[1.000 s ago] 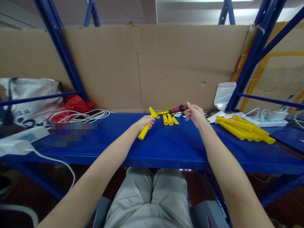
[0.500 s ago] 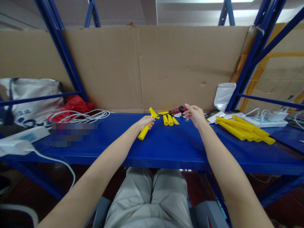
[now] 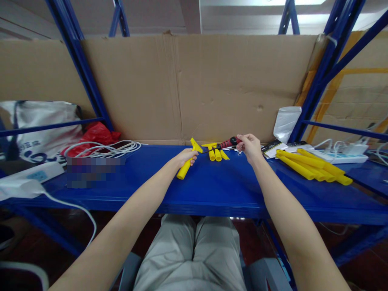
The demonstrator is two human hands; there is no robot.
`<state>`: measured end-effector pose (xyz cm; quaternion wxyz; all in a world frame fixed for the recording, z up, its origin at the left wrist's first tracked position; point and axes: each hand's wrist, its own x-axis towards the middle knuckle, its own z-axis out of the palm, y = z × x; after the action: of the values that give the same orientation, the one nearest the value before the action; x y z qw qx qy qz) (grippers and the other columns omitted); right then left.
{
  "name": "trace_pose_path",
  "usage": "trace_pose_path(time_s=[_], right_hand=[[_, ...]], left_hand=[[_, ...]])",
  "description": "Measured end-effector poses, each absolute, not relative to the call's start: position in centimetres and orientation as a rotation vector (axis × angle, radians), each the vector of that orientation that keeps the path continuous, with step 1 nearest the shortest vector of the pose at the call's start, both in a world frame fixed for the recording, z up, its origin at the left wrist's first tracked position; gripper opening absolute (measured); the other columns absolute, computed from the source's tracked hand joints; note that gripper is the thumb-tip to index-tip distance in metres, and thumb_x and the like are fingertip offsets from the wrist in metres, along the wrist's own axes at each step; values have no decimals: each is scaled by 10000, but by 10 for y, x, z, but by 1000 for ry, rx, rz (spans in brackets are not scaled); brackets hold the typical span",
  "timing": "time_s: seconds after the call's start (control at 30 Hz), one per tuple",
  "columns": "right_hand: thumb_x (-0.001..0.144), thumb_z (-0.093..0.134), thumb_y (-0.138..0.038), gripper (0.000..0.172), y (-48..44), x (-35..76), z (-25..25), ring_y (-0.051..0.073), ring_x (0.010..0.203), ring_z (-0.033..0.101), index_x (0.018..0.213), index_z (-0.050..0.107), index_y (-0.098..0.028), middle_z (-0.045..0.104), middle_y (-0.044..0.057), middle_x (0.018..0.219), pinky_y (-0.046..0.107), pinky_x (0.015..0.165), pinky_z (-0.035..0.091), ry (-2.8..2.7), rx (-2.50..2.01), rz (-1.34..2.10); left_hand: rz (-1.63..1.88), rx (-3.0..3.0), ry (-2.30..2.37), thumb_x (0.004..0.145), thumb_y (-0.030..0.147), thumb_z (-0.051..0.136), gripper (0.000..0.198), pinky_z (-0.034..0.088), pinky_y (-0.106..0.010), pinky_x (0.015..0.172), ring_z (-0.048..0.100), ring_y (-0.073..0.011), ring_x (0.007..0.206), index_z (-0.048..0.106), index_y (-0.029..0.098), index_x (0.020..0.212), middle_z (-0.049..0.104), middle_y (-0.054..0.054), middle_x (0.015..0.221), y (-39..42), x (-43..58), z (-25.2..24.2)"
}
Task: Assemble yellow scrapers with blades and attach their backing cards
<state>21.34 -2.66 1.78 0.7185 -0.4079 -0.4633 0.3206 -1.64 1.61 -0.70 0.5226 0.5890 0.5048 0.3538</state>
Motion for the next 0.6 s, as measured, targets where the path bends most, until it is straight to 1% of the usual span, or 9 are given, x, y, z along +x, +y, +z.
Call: trace_pose_path(time_s=[0.17, 0.43, 0.6], right_hand=[[642, 684, -238, 276, -27, 214, 16, 82, 313, 437, 574, 419, -204, 486, -50, 367, 186, 343, 327, -1079, -946, 725], [661, 715, -318, 306, -27, 213, 13, 80, 339, 456, 609, 435, -204, 508, -42, 400, 185, 356, 346, -1210, -1049, 781], [691, 720, -337, 290, -30, 217, 13, 90, 395, 524, 650, 473, -190, 591, 8, 475, 183, 382, 389, -1343, -1186, 920]], left_hand=[[840, 1412, 1209, 852, 92, 447, 84, 279, -181, 382, 343, -48, 309, 500, 153, 875, 374, 100, 448, 16, -15, -8], [828, 1440, 1169, 840, 103, 474, 121, 286, -174, 376, 356, -48, 314, 524, 149, 940, 387, 96, 459, 17, -15, -10], [810, 1436, 1189, 844, 100, 474, 124, 296, -175, 379, 360, -48, 316, 522, 138, 952, 389, 95, 461, 16, -15, -8]])
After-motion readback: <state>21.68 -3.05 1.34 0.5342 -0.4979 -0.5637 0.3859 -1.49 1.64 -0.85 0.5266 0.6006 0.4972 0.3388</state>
